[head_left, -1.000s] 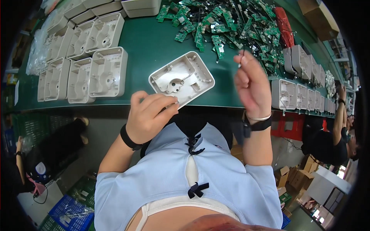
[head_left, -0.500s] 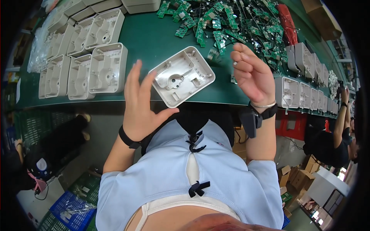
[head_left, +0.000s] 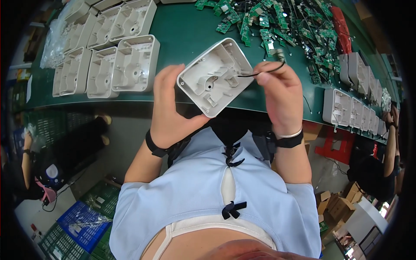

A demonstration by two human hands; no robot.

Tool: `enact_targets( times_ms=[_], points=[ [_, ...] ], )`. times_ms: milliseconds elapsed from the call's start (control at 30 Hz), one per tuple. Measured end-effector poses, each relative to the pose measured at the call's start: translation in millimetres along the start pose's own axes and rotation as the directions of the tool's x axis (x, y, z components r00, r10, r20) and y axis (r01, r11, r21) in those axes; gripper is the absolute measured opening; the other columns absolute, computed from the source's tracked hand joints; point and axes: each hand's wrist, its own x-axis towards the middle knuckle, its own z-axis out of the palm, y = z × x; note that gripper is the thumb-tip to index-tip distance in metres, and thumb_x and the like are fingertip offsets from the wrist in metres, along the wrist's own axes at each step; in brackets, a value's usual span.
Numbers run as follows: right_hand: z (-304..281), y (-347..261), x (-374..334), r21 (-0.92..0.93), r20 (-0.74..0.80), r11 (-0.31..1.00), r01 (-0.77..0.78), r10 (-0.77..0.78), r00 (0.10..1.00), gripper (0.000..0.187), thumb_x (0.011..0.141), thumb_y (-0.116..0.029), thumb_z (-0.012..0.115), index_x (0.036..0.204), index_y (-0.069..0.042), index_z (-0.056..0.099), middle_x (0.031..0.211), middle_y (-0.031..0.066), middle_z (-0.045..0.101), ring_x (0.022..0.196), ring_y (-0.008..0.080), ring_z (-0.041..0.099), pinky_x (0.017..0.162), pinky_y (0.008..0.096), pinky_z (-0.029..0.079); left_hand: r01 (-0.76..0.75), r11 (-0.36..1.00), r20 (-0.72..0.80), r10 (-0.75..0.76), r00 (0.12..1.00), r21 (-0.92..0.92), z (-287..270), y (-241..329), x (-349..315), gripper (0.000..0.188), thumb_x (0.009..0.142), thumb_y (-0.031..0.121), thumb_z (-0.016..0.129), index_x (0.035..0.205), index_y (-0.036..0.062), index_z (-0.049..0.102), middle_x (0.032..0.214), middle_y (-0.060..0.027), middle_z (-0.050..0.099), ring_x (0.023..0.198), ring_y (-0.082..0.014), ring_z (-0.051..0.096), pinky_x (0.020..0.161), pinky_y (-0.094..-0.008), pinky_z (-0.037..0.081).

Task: The person picks up a plastic housing and a circuit board, threads the wire through a hole in the housing, and presses the board into place. They place the assembly on the table and repeat the process with another unit.

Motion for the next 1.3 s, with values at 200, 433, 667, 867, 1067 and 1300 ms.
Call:
enact_targets(
  times_ms=[200, 433, 667, 867, 1067, 1300],
  points=[
    [35, 14, -8, -0.668, 0.197, 0.673, 0.317, -0.251, 0.948, 0.012, 0.086, 0.006, 0.078, 0.096, 0.0, 0.077, 0.1, 0.0098, 0.078, 0.097, 0.022, 0.07, 0.088, 0.0331, 0.054, 0.043, 0.984, -0.005, -0.044, 0.999, -0.171, 5, -5, -4, 0.115, 0.062, 0.016, 0.101, 0.157, 0.0024, 0.038, 0.156, -0.0167, 0.046, 0.141, -0.0293, 0.052, 0.12, -0.0429, 0.04],
    [39, 20, -7, -0.793, 0.228, 0.512, 0.329, -0.251, 0.941, 0.012, 0.081, 0.005, 0.081, 0.09, 0.0, 0.077, 0.094, 0.0082, 0.079, 0.092, 0.0211, 0.071, 0.085, 0.0321, 0.055, 0.056, 0.974, 0.015, -0.054, 0.998, -0.219, 6, -5, -8, 0.115, 0.063, 0.014, 0.1, 0.158, 0.0035, 0.036, 0.159, -0.0163, 0.044, 0.142, -0.0274, 0.051, 0.118, -0.0416, 0.042],
    [43, 26, -9, -0.816, 0.326, 0.365, 0.448, -0.35, 0.878, 0.013, 0.079, 0.003, 0.082, 0.089, -0.002, 0.075, 0.092, 0.0071, 0.078, 0.089, 0.0232, 0.071, 0.08, 0.035, 0.053, 0.043, 0.955, -0.019, -0.051, 0.999, -0.295, 12, -2, -9, 0.107, 0.069, 0.015, 0.094, 0.158, 0.0044, 0.037, 0.157, -0.0218, 0.043, 0.145, -0.0404, 0.045, 0.119, -0.0488, 0.039],
    [45, 32, -12, -0.832, 0.443, 0.16, 0.531, -0.384, 0.81, 0.016, 0.077, -0.001, 0.082, 0.092, -0.004, 0.074, 0.093, 0.005, 0.077, 0.086, 0.0267, 0.069, 0.076, 0.0396, 0.051, 0.066, 0.918, 0.022, -0.062, 0.998, -0.391, 15, 2, -11, 0.11, 0.07, 0.009, 0.091, 0.161, 0.0051, 0.03, 0.161, -0.0206, 0.034, 0.148, -0.0381, 0.042, 0.118, -0.0486, 0.042],
    [41, 20, -14, -0.827, 0.472, 0.198, 0.527, -0.265, 0.84, 0.018, 0.081, -0.002, 0.082, 0.098, -0.003, 0.076, 0.092, 0.0063, 0.075, 0.083, 0.0262, 0.068, 0.074, 0.037, 0.05, 0.092, 0.881, 0.06, -0.072, 0.996, -0.465, 13, 3, -14, 0.11, 0.071, -0.003, 0.087, 0.162, 0.0079, 0.027, 0.164, -0.0196, 0.028, 0.149, -0.0346, 0.043, 0.112, -0.0444, 0.053],
    [52, -8, -23, -0.961, 0.074, 0.226, 0.16, -0.347, 0.935, 0.026, 0.092, -0.008, 0.079, 0.116, -0.002, 0.074, 0.097, 0.0108, 0.071, 0.084, 0.0279, 0.067, 0.078, 0.0329, 0.052, 0.062, 0.907, 0.053, -0.043, 0.998, -0.417, 11, -3, -14, 0.109, 0.071, -0.003, 0.089, 0.162, 0.0084, 0.029, 0.164, -0.0198, 0.028, 0.149, -0.0343, 0.044, 0.108, -0.0438, 0.057]
  ],
)
